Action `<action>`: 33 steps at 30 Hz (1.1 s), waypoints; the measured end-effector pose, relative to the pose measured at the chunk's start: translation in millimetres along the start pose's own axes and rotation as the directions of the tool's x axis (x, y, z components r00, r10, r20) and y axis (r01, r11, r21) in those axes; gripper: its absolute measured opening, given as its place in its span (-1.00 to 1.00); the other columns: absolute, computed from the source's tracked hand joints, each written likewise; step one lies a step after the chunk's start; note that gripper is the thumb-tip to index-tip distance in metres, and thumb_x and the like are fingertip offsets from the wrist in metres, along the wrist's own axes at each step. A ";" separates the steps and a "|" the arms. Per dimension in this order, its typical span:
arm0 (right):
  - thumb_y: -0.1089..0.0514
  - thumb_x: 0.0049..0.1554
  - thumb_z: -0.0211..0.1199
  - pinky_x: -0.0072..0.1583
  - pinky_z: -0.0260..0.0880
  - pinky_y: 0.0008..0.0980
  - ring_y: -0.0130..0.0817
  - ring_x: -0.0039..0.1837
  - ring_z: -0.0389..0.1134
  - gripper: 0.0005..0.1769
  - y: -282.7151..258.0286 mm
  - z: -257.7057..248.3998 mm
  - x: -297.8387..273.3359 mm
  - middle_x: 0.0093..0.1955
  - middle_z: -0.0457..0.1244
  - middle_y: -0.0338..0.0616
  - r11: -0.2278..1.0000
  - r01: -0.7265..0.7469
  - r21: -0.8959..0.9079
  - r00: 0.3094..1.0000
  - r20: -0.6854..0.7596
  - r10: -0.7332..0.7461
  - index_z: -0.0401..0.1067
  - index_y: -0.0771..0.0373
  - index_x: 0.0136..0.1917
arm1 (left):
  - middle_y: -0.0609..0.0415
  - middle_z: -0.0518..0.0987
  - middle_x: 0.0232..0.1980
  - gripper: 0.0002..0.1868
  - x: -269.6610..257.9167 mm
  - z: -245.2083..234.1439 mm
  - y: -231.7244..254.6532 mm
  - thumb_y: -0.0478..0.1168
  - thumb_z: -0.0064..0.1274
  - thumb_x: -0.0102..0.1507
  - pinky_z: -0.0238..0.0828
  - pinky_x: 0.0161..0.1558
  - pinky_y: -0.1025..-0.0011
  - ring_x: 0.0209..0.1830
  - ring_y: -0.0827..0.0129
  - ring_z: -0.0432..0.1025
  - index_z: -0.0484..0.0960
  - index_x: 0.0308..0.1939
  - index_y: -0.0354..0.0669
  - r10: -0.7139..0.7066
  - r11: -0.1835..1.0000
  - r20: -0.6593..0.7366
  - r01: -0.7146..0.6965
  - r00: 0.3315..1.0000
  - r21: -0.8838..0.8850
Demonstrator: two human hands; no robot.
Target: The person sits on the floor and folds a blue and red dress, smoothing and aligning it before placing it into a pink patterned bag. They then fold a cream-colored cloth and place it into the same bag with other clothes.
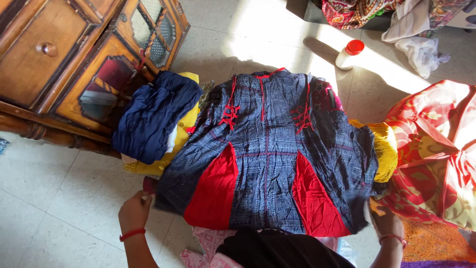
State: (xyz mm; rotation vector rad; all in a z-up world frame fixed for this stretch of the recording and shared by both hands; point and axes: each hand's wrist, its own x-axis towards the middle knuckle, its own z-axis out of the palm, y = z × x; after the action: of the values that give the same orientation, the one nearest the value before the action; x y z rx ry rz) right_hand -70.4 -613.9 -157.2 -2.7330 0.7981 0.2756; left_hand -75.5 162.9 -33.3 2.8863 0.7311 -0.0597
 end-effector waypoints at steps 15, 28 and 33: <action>0.00 0.00 0.40 0.52 -0.10 0.04 0.07 0.60 -0.04 -0.10 -296.3 35.8 -42.5 0.57 0.01 0.16 0.500 0.866 0.016 0.499 -0.102 -0.861 0.19 0.39 0.50 | -0.29 0.39 0.37 -0.33 -72.3 13.4 333.3 -0.31 0.15 0.05 0.16 0.31 -0.14 0.40 -0.12 0.27 0.47 0.29 -0.23 0.831 0.465 -0.259 -0.871 0.492 -0.160; -0.12 0.12 0.24 0.56 -0.16 0.15 0.16 0.71 -0.24 -0.28 -175.1 39.9 7.8 0.71 -0.21 0.21 0.780 0.616 0.106 0.777 -0.243 -0.581 0.23 0.06 0.50 | -0.05 0.39 0.46 -0.44 -1.5 34.1 211.1 0.05 0.05 0.27 0.10 0.40 -0.04 0.45 -0.10 0.22 0.55 0.27 -0.15 0.543 0.817 -0.206 -0.569 0.814 -0.093; -0.01 0.07 0.32 0.53 -0.06 0.11 0.19 0.63 -0.13 -0.35 -175.1 41.4 8.3 0.65 -0.13 0.23 0.763 0.628 0.154 0.761 -0.325 -0.561 0.36 0.10 0.41 | -0.07 0.47 0.38 -0.50 1.9 39.3 212.0 0.04 0.07 0.23 0.15 0.35 -0.02 0.38 -0.09 0.29 0.63 0.15 -0.17 0.548 0.807 -0.254 -0.583 0.797 -0.091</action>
State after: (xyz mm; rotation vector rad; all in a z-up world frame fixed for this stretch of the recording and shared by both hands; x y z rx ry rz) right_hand 28.4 -463.3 -161.1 -2.6263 -0.0413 -0.3140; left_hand 27.1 -26.6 -40.8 2.8402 -0.1377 0.3770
